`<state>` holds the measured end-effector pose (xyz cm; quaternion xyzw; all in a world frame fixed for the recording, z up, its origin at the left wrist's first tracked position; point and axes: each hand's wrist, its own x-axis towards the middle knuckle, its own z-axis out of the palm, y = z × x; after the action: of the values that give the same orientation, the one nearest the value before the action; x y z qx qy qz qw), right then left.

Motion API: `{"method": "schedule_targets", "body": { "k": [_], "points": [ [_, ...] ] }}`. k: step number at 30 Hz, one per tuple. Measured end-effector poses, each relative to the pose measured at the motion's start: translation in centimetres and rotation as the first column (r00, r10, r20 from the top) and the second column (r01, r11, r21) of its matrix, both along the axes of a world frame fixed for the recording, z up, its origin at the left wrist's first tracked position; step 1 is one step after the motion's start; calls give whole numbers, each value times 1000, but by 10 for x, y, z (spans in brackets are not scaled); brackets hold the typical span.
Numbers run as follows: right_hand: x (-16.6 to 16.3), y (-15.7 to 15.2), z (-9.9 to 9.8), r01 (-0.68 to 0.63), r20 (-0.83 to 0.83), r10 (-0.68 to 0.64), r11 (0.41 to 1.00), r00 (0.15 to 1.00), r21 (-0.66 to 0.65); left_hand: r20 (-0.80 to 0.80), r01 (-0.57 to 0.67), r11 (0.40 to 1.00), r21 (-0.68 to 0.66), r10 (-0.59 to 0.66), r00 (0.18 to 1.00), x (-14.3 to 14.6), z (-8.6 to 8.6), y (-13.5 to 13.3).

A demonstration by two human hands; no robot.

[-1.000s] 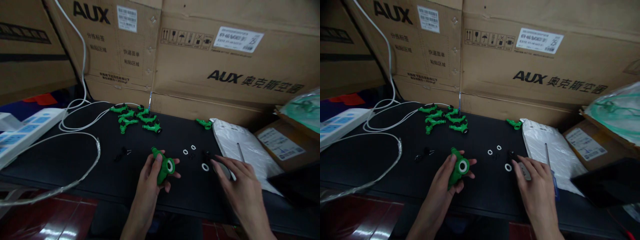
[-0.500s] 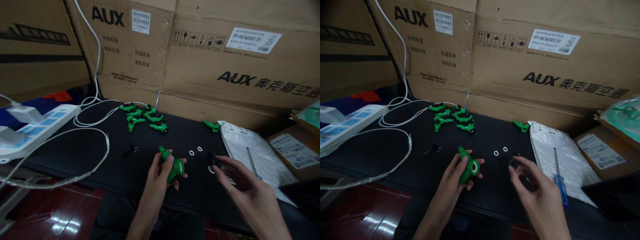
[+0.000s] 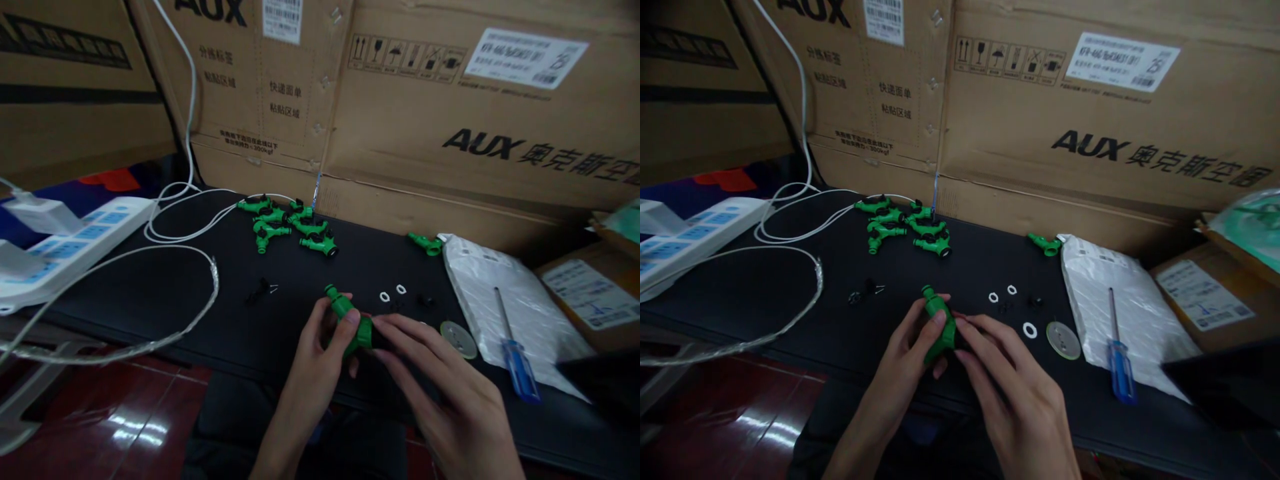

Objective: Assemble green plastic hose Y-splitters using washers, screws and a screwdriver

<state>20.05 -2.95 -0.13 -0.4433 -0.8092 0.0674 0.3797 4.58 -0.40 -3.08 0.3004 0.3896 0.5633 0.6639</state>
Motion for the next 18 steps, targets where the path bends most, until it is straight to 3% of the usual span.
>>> {"method": "schedule_targets", "body": {
  "k": [9,18],
  "points": [
    [3,5,-10,20,-153,-23,1000,988,-20,-74,62,998,-4,-62,995,-2,3,0],
    [13,3,-16,-31,-94,31,1000,995,0,-102,101,994,-31,-103,989,-1,4,2]
  ]
}}
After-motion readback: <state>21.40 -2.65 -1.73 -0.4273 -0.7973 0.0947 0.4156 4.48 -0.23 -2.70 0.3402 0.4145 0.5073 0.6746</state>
